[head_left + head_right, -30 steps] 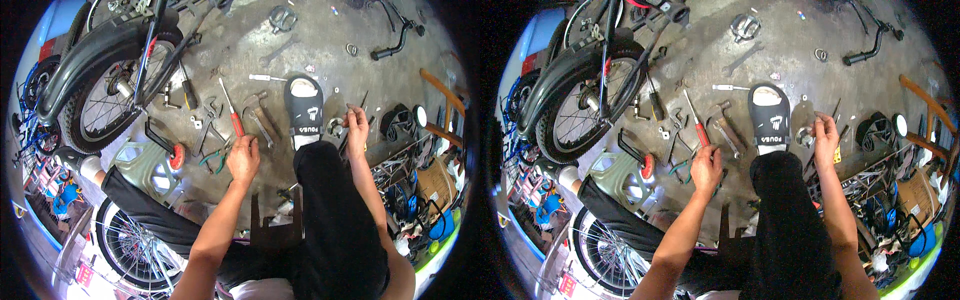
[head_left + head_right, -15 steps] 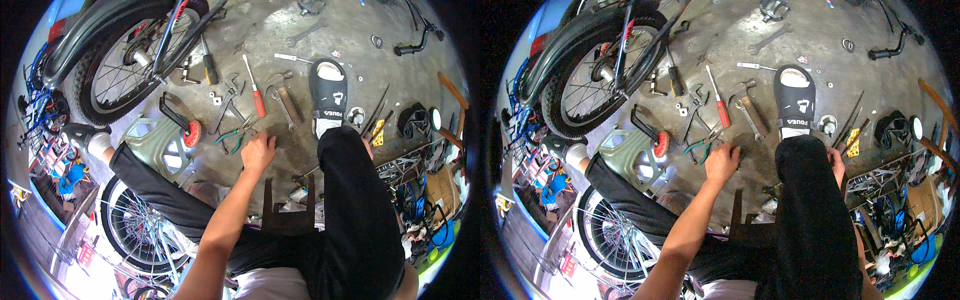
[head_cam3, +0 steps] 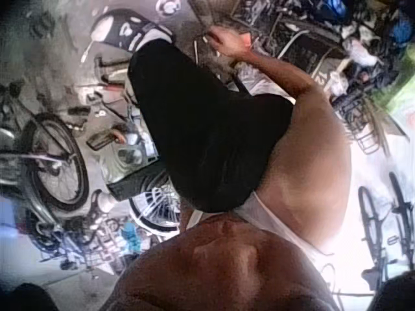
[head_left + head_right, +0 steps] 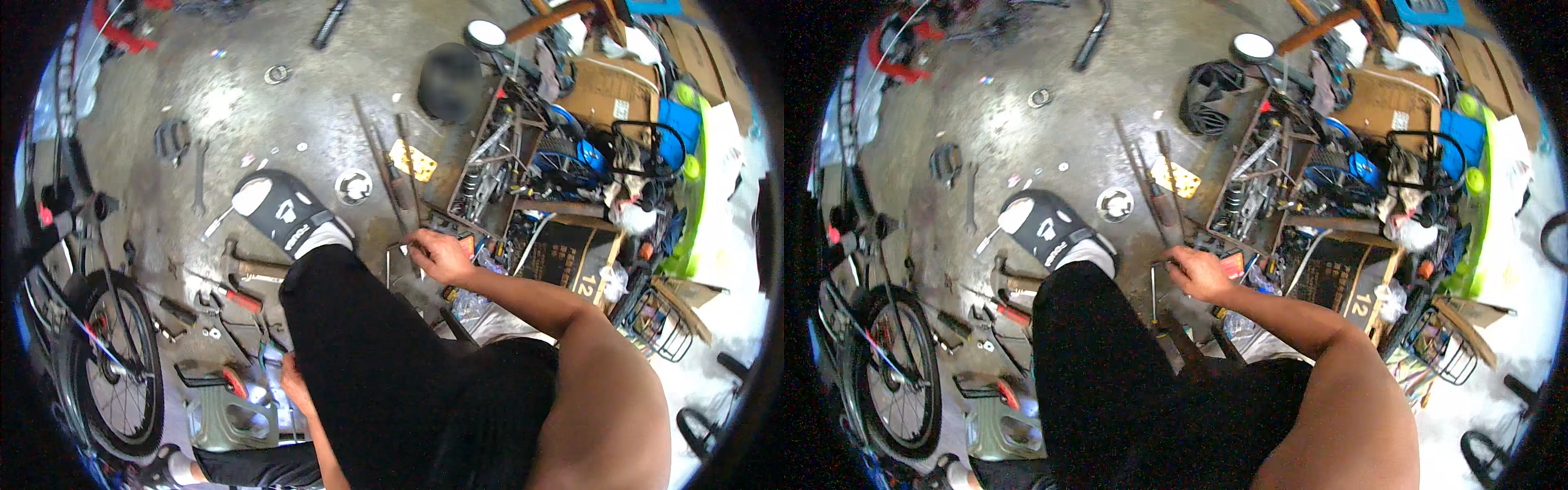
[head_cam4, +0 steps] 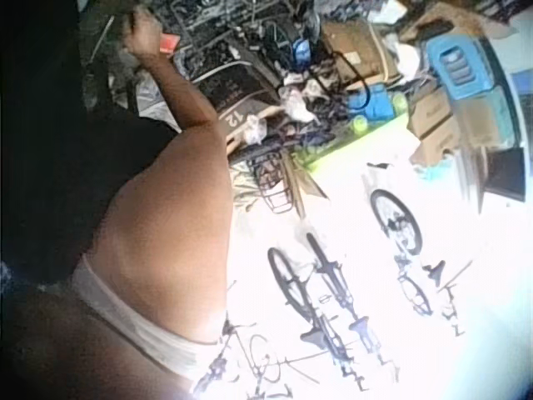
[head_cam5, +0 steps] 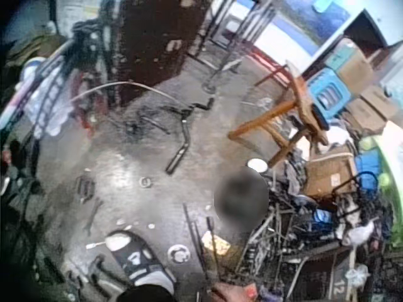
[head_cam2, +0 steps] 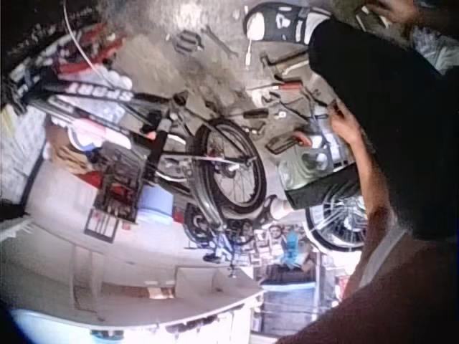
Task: The person assembles bicycle components by hand, including a wheel, frame, and handlebar, and uses a hammer to secure a metal pin into a bracket on the floor.
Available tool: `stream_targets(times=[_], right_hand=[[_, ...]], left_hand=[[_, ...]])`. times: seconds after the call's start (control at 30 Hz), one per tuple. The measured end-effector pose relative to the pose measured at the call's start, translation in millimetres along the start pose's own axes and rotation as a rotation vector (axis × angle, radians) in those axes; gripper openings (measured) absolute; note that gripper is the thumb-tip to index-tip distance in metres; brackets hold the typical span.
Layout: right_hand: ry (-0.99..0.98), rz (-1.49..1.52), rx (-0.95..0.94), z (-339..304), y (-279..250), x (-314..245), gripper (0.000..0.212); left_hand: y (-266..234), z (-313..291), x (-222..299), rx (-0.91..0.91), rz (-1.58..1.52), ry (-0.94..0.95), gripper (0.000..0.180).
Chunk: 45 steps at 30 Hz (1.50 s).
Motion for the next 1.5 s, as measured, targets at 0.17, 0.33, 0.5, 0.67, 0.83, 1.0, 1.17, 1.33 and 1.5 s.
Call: stream_targets(times=[0.17, 0.33, 0.5, 0.67, 0.83, 1.0, 1.17, 1.33, 1.5], right_hand=[[0.047, 0.049, 0.02, -33.8, -14.7, 15.8, 0.023], [0.148, 0.057, 0.078, -70.0, -30.4, 50.3, 0.02], [0.192, 0.02, 0.148, -103.6, -37.3, 92.8, 0.02], [0.275, 0.067, 0.271, -122.9, -53.3, 123.9, 0.019], [0.165, 0.002, 0.467, -113.0, -77.1, 134.4, 0.016], [-0.24, -0.391, 0.563, -49.3, -107.0, 106.6, 0.015], [-0.227, -0.754, 0.16, 28.2, -97.8, 128.5, 0.036], [-0.18, -0.935, -0.104, 21.7, -103.8, 117.5, 0.051], [-0.273, -0.84, -0.029, 0.5, -97.4, 147.0, 0.059]], left_hand=[[-5.6, 0.3, 24.5, -0.011, 0.078, 0.091, 0.021], [-23.9, 6.3, 28.1, 0.028, 0.069, 0.098, 0.022], [-86.0, 51.6, 34.4, 0.153, -0.141, 0.224, 0.023], [-152.6, 19.0, 291.9, 0.266, 0.141, 0.46, 0.027], [-118.9, -50.8, 481.3, 0.209, 0.246, 0.888, 0.024], [10.9, -124.1, 575.7, -0.105, 0.441, 1.142, 0.02], [111.7, -97.8, 557.0, -0.274, 0.538, 1.025, 0.026], [148.0, -49.8, 477.2, -0.439, 0.867, 0.886, 0.033], [141.6, -35.9, 479.3, -0.414, 0.801, 0.853, 0.033]])
Point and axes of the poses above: each hand's wrist, its own z-axis towards the middle knuckle, its own y-axis out of the palm, x = y × z, the point moved 5 cm from there along z, towards the middle knuckle, and after that the axes turned 11 degrees about -z, right-handed, at the moved point
